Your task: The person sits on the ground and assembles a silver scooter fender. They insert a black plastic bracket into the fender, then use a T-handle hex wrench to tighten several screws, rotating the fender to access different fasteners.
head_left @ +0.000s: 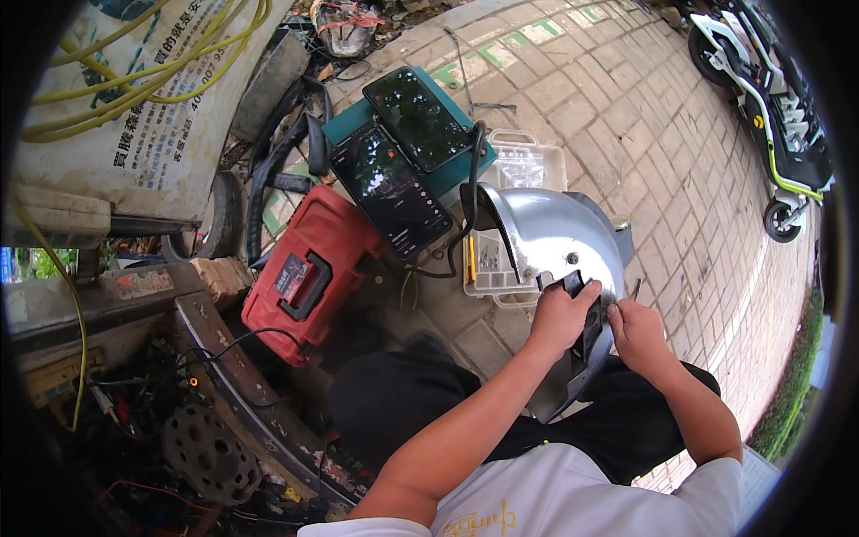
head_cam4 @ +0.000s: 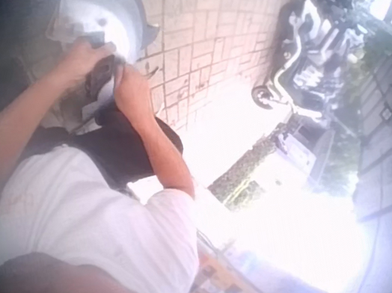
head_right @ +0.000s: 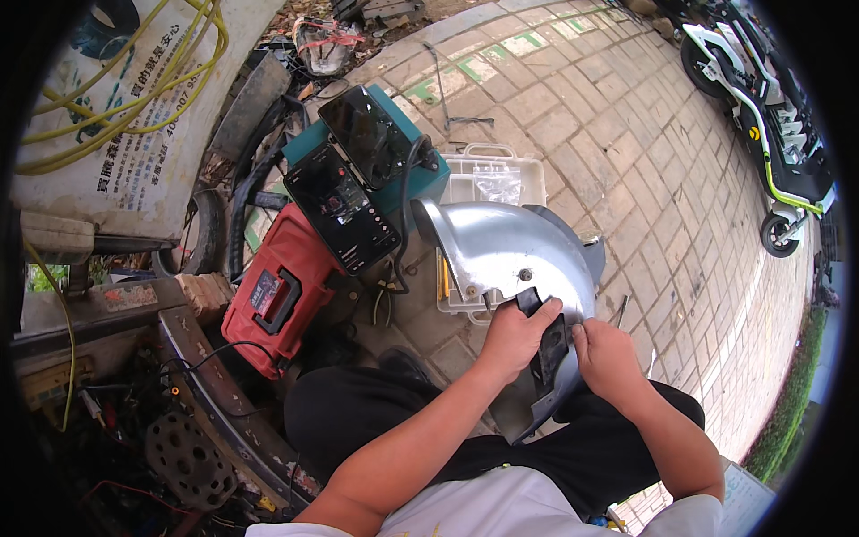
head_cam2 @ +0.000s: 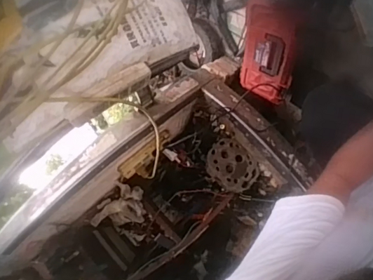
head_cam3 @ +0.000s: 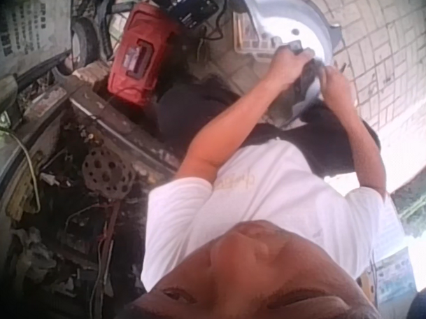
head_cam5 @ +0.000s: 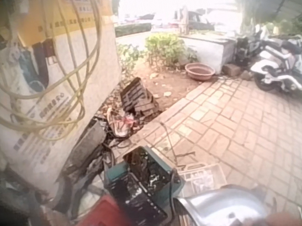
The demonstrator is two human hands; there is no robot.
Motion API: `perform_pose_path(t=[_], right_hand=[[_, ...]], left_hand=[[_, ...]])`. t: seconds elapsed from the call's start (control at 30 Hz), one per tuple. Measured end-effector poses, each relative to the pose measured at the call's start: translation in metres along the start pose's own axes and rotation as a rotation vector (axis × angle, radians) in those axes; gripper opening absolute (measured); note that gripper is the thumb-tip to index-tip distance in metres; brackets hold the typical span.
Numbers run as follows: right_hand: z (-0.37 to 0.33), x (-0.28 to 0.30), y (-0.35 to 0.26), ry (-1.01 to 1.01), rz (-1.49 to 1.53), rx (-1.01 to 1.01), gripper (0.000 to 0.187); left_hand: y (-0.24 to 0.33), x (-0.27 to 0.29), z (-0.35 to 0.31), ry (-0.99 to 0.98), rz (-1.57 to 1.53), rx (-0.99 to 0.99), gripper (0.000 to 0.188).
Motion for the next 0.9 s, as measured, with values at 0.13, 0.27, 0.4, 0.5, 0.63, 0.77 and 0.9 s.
perform_pose_path(t=[0.13,0.27,0.4,0.5,0.63,0.77,0.9], right_hand=[[0.000,-0.004,0.001,-0.044,0.041,-0.038,0.027],[-0.002,0.009,-0.008,-0.033,-0.155,0.171,0.028],[-0.001,0.014,-0.007,-0.021,-0.266,0.246,0.029],[-0.001,0.005,0.003,-0.084,-0.082,0.092,0.031],[-0.003,-0.004,0.011,-0.141,0.210,-0.090,0.033],[-0.001,0.007,0.007,-0.026,0.065,-0.031,0.030],[-0.001,0.012,-0.005,0.142,-0.193,0.203,0.028]], left_hand=[[-0.004,0.001,0.000,-0.023,0.102,0.050,0.023],[0.000,-0.001,-0.002,-0.025,0.100,0.055,0.024],[0.005,-0.004,-0.004,-0.045,0.069,0.068,0.025],[0.009,-0.004,-0.005,-0.043,0.055,0.058,0.025],[0.008,-0.003,-0.005,-0.050,0.053,0.063,0.024],[0.006,-0.004,-0.004,-0.052,0.064,0.064,0.024],[0.004,-0.004,-0.004,-0.048,0.067,0.087,0.025]])
Point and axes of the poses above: each hand's wrist, its own z-axis towards the middle knuckle, its own x-axis out of the back of the hand, y = z × x, the point moved 5 cm from there along z, towards the middle knuckle, and after that the axes turned 4 degrees about -z, right-handed, at the moved point
